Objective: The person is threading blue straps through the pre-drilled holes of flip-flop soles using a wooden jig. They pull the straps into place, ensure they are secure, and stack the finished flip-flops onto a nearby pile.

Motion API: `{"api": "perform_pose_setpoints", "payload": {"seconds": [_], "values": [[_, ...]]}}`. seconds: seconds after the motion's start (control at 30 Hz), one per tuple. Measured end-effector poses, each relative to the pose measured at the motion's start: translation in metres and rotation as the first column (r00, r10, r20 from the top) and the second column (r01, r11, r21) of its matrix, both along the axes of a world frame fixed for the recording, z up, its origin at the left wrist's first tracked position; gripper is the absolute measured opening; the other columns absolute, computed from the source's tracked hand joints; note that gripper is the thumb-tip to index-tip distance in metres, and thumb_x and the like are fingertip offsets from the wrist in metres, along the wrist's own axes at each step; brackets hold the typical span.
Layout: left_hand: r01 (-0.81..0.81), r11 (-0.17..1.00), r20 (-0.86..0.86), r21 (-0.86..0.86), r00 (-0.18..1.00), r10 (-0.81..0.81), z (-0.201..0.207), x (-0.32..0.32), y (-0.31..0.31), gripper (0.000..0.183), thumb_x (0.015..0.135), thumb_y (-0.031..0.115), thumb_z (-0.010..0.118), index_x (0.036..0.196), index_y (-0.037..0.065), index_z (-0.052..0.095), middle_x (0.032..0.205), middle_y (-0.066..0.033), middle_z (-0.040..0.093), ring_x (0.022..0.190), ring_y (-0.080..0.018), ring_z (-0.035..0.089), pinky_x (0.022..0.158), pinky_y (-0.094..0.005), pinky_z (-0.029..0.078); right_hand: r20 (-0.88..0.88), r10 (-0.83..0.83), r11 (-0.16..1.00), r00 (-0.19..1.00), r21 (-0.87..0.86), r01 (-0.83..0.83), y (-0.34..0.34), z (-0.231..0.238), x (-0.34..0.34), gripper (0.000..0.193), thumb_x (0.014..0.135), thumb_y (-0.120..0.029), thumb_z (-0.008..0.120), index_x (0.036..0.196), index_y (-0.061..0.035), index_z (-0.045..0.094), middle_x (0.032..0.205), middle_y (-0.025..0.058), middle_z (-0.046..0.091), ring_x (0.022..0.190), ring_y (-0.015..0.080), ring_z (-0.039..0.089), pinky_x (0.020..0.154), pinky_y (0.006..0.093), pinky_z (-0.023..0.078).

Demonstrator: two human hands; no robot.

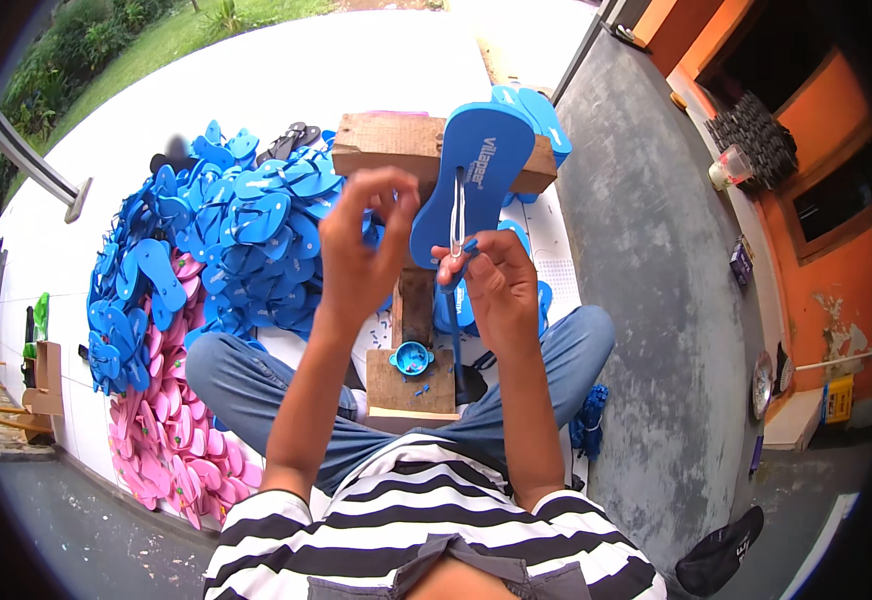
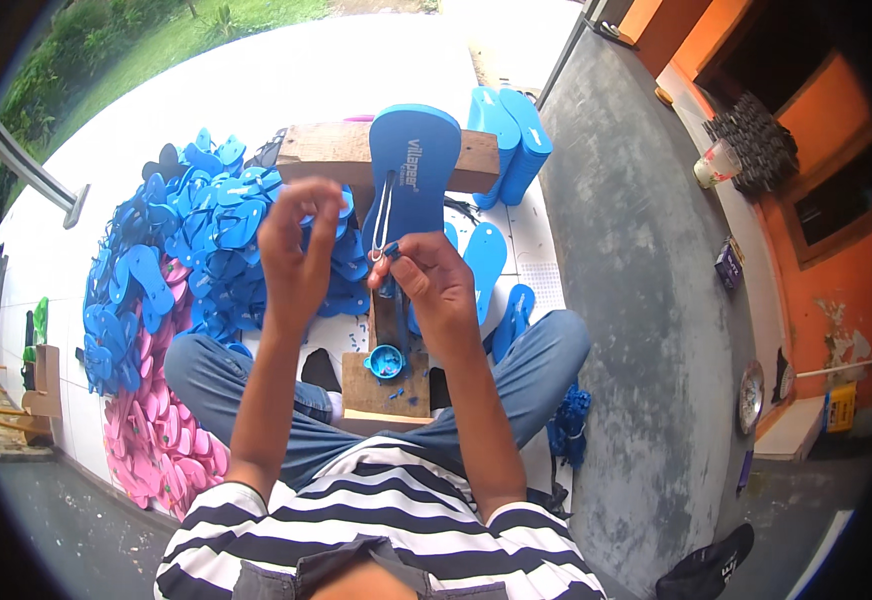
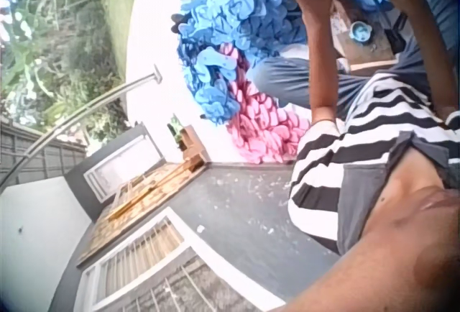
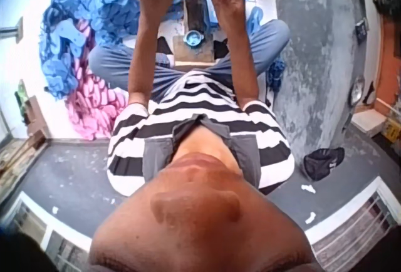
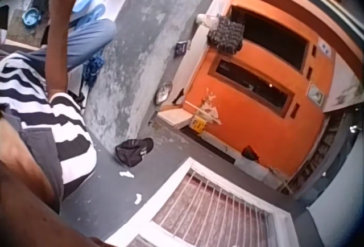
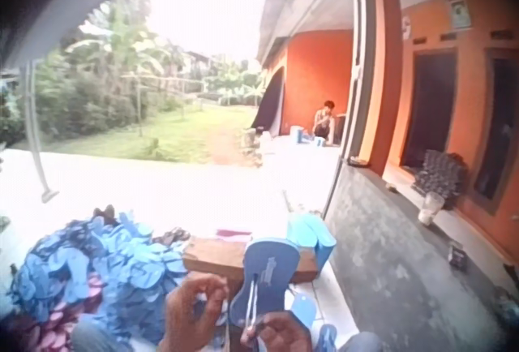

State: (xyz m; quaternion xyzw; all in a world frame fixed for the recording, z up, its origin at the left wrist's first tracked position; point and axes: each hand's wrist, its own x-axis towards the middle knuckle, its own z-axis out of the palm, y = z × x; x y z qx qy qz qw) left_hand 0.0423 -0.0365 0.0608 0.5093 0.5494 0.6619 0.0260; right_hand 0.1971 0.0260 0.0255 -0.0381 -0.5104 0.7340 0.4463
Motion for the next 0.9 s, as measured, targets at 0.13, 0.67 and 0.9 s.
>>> {"api": "perform_pose_setpoints", "payload": {"seconds": [0.13, 0.67, 0.9], "values": [[-0.208, 0.965, -0.453, 0.16, 0.853, 0.259, 0.044, -0.025, 0.033, 0.022, 0.096, 0.019, 0.061, 0.11, 0.002, 0.065, 0.093, -0.0112, 0.069, 0.079, -0.0137, 0.064, 0.073, -0.0282, 0.05, -0.017, 0.063, 0.997, 0.998, -0.037, -0.064, -0.002, 0.002, 0.0, 0.014, 0.099, -0.015, 0.059, 0.108, -0.0054, 0.054, 0.092, 0.0091, 0.062, 0.079, 0.0198, 0.061, 0.078, 0.0409, 0.052], [0.087, 0.942, -0.204, -0.325, 0.966, -0.159, 0.061, -0.027, 0.047, 0.034, 0.09, 0.031, 0.069, 0.105, 0.001, 0.069, 0.079, -0.011, 0.072, 0.07, -0.0152, 0.068, 0.065, -0.0289, 0.051, 0.16, 0.111, 0.994, 0.981, -0.014, -0.11, 0.018, 0.003, 0.01, 0.008, 0.096, -0.007, 0.063, 0.097, -0.0049, 0.056, 0.084, 0.003, 0.058, 0.068, 0.0076, 0.05, 0.057, 0.0254, 0.04], [0.073, 0.972, -0.261, -0.225, 0.956, -0.132, 0.049, -0.031, 0.049, 0.038, 0.09, 0.041, 0.068, 0.107, 0.007, 0.068, 0.078, -0.009, 0.073, 0.061, -0.015, 0.067, 0.056, -0.0286, 0.049, 0.087, 0.13, 0.978, 0.988, -0.172, -0.114, 0.009, -0.017, -0.007, 0.017, 0.095, -0.016, 0.065, 0.105, -0.0059, 0.057, 0.08, 0.0019, 0.058, 0.069, 0.008, 0.051, 0.06, 0.0235, 0.038]]}}
